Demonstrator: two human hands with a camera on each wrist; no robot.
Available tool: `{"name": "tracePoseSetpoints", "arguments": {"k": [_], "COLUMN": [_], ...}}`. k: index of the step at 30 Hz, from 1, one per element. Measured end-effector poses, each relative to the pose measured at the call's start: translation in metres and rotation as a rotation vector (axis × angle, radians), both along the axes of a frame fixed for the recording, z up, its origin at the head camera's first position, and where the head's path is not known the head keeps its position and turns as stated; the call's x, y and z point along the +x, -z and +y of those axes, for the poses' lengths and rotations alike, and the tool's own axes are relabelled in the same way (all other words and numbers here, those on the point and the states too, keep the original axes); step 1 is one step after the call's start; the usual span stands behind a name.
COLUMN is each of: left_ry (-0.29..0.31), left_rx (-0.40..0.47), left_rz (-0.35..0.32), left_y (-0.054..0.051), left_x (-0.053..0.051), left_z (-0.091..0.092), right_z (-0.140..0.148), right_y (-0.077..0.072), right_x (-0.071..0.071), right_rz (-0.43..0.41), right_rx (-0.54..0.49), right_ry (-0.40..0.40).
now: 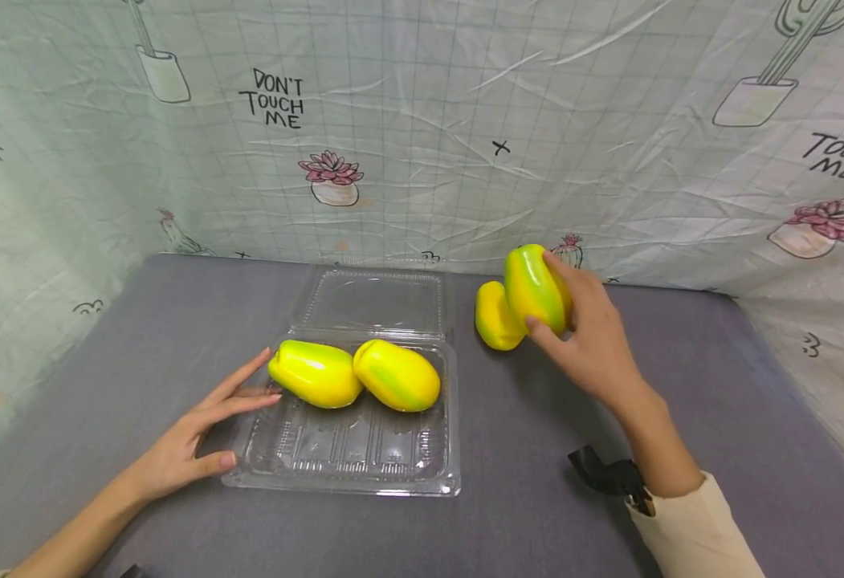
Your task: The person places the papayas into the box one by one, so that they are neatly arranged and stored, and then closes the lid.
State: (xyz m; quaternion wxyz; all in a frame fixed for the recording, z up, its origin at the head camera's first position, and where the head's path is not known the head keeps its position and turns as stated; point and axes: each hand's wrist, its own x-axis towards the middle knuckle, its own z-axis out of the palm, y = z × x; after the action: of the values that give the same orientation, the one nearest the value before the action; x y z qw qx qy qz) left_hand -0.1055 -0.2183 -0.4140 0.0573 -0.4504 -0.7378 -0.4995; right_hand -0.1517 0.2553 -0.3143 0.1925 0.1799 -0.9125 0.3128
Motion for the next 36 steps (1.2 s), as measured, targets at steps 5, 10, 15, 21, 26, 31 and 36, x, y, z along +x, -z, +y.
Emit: {"name": "tracePoseSetpoints", "arguments": {"k": [5, 10, 15, 21, 26, 31, 36], "left_ry": [-0.018, -0.041, -0.033, -0.034, -0.029, -0.027, -0.025], "left_rx": [-0.009, -0.020, -0.009, -0.009, -0.005, -0.006, -0.005], "left_rz": [-0.022, -0.039, -0.043, -0.049, -0.057, -0.053, -0.052], "left_y": [-0.001, -0.001, -0.001, -0.002, -0.002, -0.002, -0.002], "left_x": [0.001, 0.001, 0.001, 0.001, 0.001, 0.000, 0.000], "left_z": [-0.001, -0.002, -0.002, -0.002, -0.002, -0.002, -0.002], "right_z": [-0.011, -0.022, -0.035, -0.050, -0.059, -0.068, -0.076], "right_y": [-0.007, -0.014, -0.017, -0.018, -0.016, -0.014, -0.012], "right_x": [0.006, 0.012, 0.017, 0.020, 0.023, 0.026, 0.027], "right_rz": [0.031, 0.079, 0.153, 0.178, 0.168, 0.167, 0.179], "right_rx": [-0.011, -0.014, -0.010, -0.009, -0.014, 0.001, 0.010], "right_ry": [-0.051, -0.119, -0.216, -0.285, -0.332, -0.371, -0.396]}}
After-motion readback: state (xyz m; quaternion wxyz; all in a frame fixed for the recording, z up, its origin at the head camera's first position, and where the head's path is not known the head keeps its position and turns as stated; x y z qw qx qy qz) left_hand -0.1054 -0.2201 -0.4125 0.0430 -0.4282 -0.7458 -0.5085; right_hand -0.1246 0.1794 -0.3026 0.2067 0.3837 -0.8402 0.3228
